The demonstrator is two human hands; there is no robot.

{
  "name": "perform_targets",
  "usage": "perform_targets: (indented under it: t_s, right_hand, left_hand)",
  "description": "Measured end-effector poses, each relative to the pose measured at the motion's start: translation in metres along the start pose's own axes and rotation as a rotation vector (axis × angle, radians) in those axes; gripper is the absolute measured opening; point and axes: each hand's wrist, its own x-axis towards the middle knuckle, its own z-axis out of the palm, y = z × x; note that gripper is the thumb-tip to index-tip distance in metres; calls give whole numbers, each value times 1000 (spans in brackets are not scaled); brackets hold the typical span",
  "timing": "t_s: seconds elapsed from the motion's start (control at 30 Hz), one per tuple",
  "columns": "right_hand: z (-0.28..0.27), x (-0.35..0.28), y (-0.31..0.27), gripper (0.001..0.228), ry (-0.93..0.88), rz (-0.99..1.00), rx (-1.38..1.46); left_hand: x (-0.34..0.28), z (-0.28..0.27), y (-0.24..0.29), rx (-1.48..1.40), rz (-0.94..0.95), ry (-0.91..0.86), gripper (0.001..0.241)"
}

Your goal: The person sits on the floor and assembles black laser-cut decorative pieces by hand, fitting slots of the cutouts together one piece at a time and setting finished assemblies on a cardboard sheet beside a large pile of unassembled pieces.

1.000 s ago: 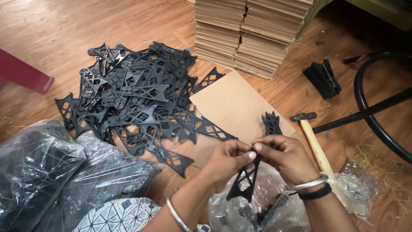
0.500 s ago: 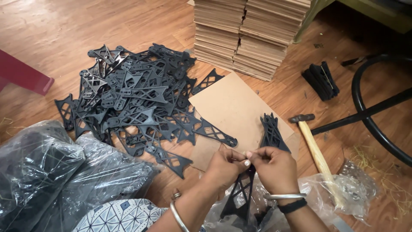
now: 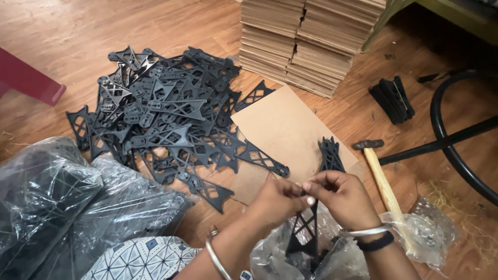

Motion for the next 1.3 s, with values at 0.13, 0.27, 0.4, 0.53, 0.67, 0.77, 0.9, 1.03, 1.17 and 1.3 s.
perform_targets:
  t_s: [0.13, 0.27, 0.4, 0.53, 0.67, 0.77, 0.9, 1.03, 1.17, 1.3]
  right_hand:
    - [11, -7, -8, 17, -50, 52, -31]
    - [26, -15, -17, 17, 99, 38, -303]
    - [40, -20, -30, 17, 222, 150, -306]
    - [26, -8, -13, 18, 174, 165, -373]
    - [6, 8, 19, 23, -56, 247, 303]
    - [5, 10, 37, 22, -54, 314, 378]
    - [8, 15, 49, 18, -43, 182, 299]
    - [20, 10, 55, 16, 23, 125, 259]
    - [8, 18, 65, 15, 46, 78, 139]
    - [-17, 26, 37, 21, -109, 101, 66]
  left_hand:
    - [-7, 3, 1, 127, 132, 71, 18]
    - [-11, 7, -1, 337, 211, 220, 25]
    - [-15, 9, 1, 435, 168, 291, 26]
    - [-13, 5, 6, 434, 199, 358, 23]
    - [2, -5, 6, 246, 206, 376, 20]
    - [10, -7, -4, 182, 218, 332, 19]
    - [14, -5, -6, 150, 245, 300, 22]
    - [2, -4, 3, 170, 219, 346, 27]
    - [3, -7, 8, 286, 159, 405, 31]
    - [18, -19, 5, 287, 241, 377, 33]
